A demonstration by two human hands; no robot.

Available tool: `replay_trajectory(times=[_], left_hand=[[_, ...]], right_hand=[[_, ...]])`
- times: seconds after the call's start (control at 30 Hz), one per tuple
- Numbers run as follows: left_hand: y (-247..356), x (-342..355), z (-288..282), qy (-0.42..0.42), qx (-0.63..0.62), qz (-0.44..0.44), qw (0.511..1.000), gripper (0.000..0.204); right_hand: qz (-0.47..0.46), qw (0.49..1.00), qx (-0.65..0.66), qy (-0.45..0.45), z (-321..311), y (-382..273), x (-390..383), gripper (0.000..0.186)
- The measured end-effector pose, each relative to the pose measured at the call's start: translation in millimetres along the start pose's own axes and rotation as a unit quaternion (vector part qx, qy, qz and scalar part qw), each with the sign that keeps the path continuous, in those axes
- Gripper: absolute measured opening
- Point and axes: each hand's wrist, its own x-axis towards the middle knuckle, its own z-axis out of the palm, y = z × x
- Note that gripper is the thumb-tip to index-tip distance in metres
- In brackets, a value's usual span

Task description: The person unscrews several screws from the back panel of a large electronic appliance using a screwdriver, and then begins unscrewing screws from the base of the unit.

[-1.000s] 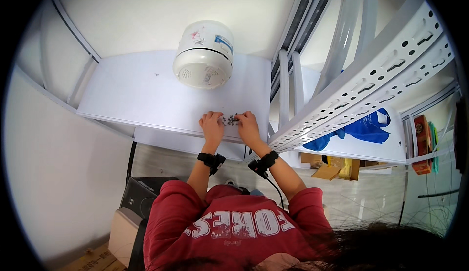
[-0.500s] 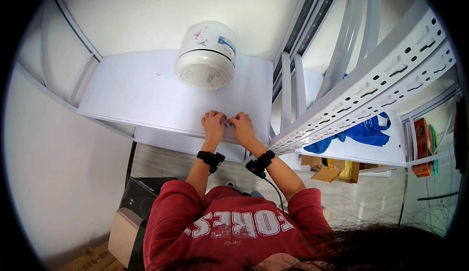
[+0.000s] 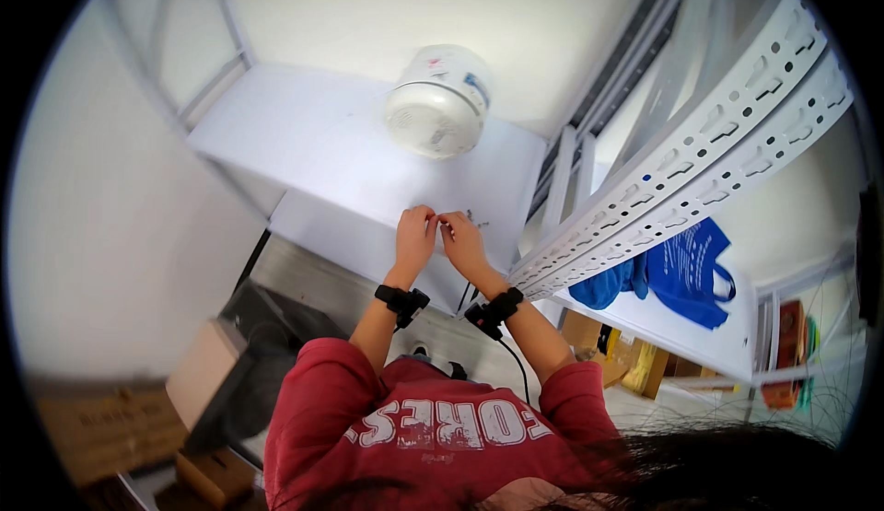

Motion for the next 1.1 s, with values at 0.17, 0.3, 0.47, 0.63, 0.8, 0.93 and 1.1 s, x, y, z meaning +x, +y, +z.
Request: replay_trajectory(times=[0.17, 0.3, 0.47, 0.63, 0.8, 0.93, 1.1], left_hand=[[41, -57, -57, 0.080, 0.018, -0.081, 0.993, 0.006], [70, -135, -103, 0.139, 0.080, -0.139, 0.977, 0.006], [82, -252, -157, 0.209, 0.136, -0.247, 0.936, 0.006], [92, -357, -215, 0.304, 0.190, -0.316, 0.878, 0.007], [103, -467, -260, 0.359, 0.214, -0.422, 0.804, 0.007], [95, -548, -286, 0.390, 0.191, -0.481, 0.762, 0.009], [58, -671, -298, 0.424, 0.122, -0.556, 0.704, 0.012]], right_hand=[[-0.060, 0.994, 0.067, -0.064, 6, -52, -41, 0.013], [-0.092, 0.979, 0.104, -0.151, 30, -80, -106, 0.012], [-0.128, 0.937, 0.123, -0.300, 78, -114, -193, 0.012], [-0.187, 0.875, 0.173, -0.411, 138, -164, -275, 0.011], [-0.217, 0.809, 0.175, -0.518, 184, -212, -367, 0.011], [-0.235, 0.774, 0.148, -0.569, 227, -227, -442, 0.010], [-0.216, 0.731, 0.072, -0.643, 287, -232, -540, 0.010]])
